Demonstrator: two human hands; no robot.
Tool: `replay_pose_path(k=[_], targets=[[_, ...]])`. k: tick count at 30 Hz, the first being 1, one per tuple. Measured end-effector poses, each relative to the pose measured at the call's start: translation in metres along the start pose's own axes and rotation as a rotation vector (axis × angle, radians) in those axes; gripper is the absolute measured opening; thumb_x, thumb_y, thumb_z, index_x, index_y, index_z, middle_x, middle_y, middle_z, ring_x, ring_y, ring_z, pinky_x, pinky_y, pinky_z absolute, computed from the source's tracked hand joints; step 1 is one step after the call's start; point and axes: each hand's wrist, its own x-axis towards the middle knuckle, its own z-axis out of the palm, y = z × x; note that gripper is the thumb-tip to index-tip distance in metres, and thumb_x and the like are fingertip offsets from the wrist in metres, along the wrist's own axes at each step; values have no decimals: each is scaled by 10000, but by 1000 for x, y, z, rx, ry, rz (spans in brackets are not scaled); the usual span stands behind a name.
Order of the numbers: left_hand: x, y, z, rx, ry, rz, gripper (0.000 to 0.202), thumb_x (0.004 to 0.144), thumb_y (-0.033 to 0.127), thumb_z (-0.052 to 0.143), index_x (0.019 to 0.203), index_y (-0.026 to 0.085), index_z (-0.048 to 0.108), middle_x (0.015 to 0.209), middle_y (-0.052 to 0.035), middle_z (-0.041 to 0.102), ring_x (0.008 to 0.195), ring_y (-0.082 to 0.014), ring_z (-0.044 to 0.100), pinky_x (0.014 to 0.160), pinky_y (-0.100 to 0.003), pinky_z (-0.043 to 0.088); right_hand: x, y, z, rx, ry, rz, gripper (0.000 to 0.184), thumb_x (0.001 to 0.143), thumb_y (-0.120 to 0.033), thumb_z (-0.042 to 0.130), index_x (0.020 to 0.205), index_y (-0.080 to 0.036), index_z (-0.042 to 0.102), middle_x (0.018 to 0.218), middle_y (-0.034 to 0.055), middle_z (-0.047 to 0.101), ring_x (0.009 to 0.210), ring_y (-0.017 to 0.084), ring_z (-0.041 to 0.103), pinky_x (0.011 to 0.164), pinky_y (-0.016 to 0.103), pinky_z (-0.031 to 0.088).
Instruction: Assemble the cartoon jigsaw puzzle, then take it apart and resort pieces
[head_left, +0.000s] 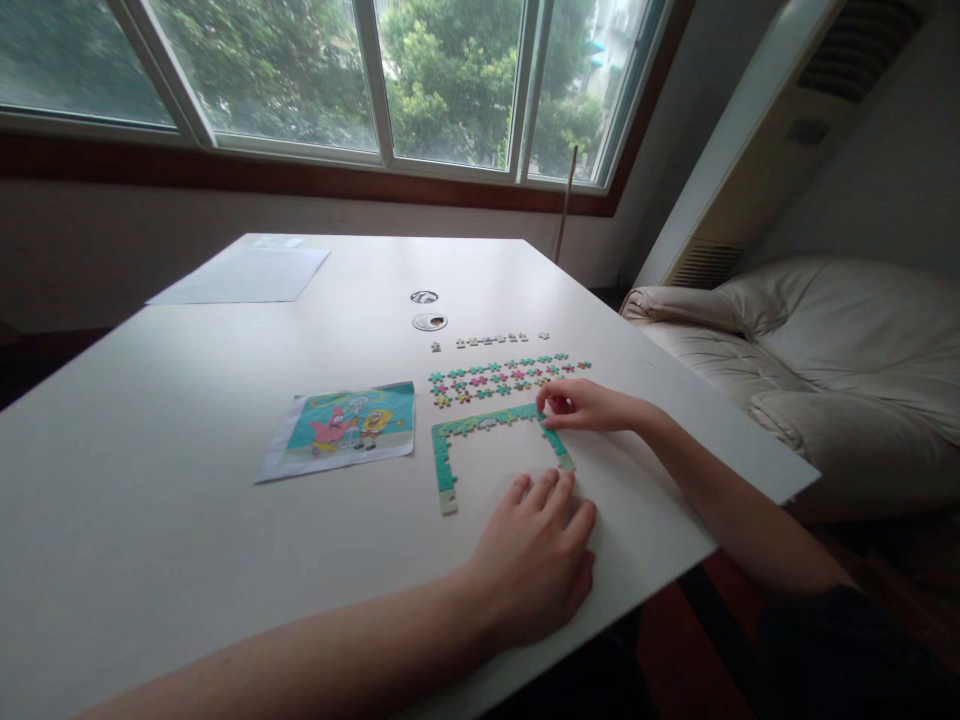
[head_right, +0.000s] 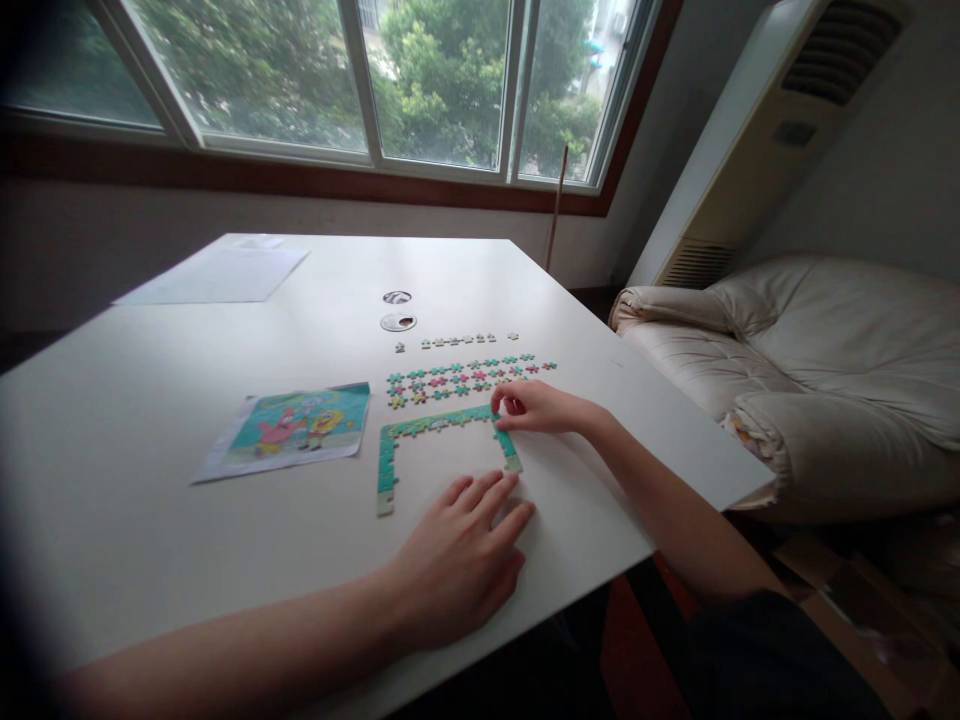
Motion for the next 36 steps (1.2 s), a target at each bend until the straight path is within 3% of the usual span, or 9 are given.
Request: replay_pose_path(k=[10, 15, 18, 22, 27, 36], targets=[[0, -2, -1, 38, -15, 32, 344, 865, 350, 413, 1144, 164, 491, 1307, -141, 443, 1187, -320, 394, 950, -503, 330, -3, -1, -5, -64, 34, -45, 226, 789, -328, 567, 941, -163, 597, 867, 42, 514, 669, 106, 482, 651, 244, 426], [-4, -20, -16, 115, -32, 163, 385, 876, 401, 425, 1177, 167, 479, 1305, -125, 453, 1212, -305, 375, 976, -485, 315, -12, 6, -14, -33, -56, -3, 470, 716, -433, 638, 1095, -181, 519, 1051, 75, 480, 804, 141, 484, 732, 278, 452], [-12, -40, -30, 171, -12, 122, 344, 868, 356, 460, 1161, 178, 493, 1276, -113, 478, 1208, -304, 380, 976, -483, 313, -17, 7, -15, -28, -114, 25, 644, 649, -471, 687, 1193, -208, 463, 1135, 80, 452, 906, 174, 473, 816, 313, 440], [-37, -73, -39, 233, 15, -71, 302, 860, 236, 465, 1154, 180, 508, 1133, -106, 550, 1147, -283, 433, 938, -455, 361, -20, 1, -15, -42, -149, 33, 728, 624, -509, 690, 1242, -223, 431, 1230, 83, 409, 1132, 240, 380, 968, 360, 344], [-70, -107, -30, 261, 144, -244, 419, 864, 373, 451, 1225, 161, 468, 1197, -132, 510, 1184, -301, 382, 954, -472, 355, -20, -4, -14, -78, -163, 51, 808, 605, -572, 673, 1289, -244, 394, 1305, 76, 360, 1237, 277, 286, 1049, 393, 238], [-77, -122, -24, 236, 134, -284, 550, 834, 527, 426, 1279, 205, 433, 1315, -124, 419, 1244, -314, 296, 996, -500, 292, -22, -2, -10, -109, -162, 87, 848, 585, -615, 661, 1309, -272, 384, 1372, 63, 296, 1291, 298, 209, 1072, 418, 203]])
